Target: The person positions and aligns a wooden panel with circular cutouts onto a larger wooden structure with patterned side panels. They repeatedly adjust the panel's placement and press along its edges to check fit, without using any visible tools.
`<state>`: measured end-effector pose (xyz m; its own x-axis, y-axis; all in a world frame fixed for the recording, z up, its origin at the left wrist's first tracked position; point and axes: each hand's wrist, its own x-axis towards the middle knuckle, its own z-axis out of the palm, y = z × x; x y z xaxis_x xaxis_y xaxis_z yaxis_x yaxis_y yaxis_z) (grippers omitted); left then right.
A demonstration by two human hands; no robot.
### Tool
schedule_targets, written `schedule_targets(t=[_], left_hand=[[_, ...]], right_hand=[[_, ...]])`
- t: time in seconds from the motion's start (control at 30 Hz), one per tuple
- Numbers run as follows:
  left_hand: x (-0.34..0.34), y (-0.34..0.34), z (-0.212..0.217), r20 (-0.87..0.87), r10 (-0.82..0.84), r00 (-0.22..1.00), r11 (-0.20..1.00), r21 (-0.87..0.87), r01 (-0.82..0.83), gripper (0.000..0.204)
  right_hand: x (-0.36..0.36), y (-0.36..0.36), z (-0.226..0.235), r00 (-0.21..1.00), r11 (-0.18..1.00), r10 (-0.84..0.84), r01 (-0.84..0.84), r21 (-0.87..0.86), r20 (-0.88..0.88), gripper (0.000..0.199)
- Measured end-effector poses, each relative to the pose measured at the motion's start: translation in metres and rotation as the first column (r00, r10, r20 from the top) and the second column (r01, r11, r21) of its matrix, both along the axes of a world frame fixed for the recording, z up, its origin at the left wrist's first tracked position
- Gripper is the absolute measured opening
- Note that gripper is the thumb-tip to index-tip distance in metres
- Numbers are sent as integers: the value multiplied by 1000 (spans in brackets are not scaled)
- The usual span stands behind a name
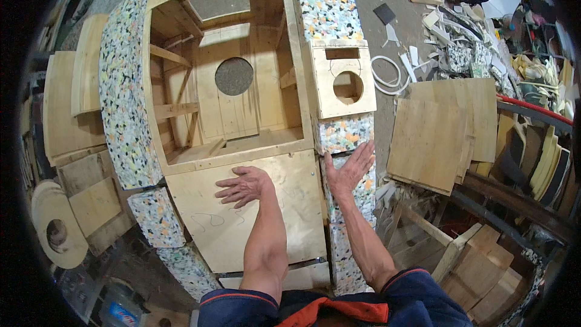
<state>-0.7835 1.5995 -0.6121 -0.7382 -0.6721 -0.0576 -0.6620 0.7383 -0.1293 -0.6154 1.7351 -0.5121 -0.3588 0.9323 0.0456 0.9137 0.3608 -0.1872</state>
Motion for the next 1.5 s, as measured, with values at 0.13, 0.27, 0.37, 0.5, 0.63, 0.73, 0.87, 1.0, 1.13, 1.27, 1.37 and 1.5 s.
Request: schedule_targets(t=[0.13,0.27,0.37,0.5,0.63,0.73,0.87,1.0,1.13,1.27,1.37,1.5], left_hand=[[2,-1,-4,-8,-14,1000,1000,-14,14,79],[4,-5,-15,-50,-17,999,997,-77,14,80],[5,-10,-26,-76,-29,997,988,-152,17,79],[8,-11,-37,-77,-57,995,994,-95,49,78],[8,-13,-35,-77,-74,994,996,-64,69,78],[8,-13,-33,-81,-60,995,996,-73,54,78],[8,-15,-39,-81,-31,996,994,-110,22,79],[8,-19,-49,-95,-28,995,990,-137,15,79],[9,-21,-50,-87,-10,996,997,-82,3,80],[10,-20,-52,-96,-2,995,1000,-7,1,80],[10,-21,-60,-95,-9,995,1000,-5,9,81],[10,-31,-66,-133,-18,991,997,-82,7,81]], right_hand=[[2,1,-1,1000,1000,-11,11,-12,-6,120],[3,1,-2,1000,1000,0,0,11,-16,119],[3,1,-1,1000,1000,2,-2,14,12,119],[2,2,1,1000,999,12,-13,42,16,116],[1,2,6,1000,1000,-11,10,3,24,117],[0,2,8,1000,1000,-19,19,-25,3,117],[1,2,8,1000,1000,-13,13,-16,5,118],[2,2,5,1000,1000,-10,10,9,11,119],[2,2,5,1000,1000,-13,13,12,-7,119],[2,2,4,1000,1000,-7,7,27,-7,119],[3,4,2,1000,999,-13,12,44,3,121],[4,2,-1,1000,1000,8,-8,16,5,122]])
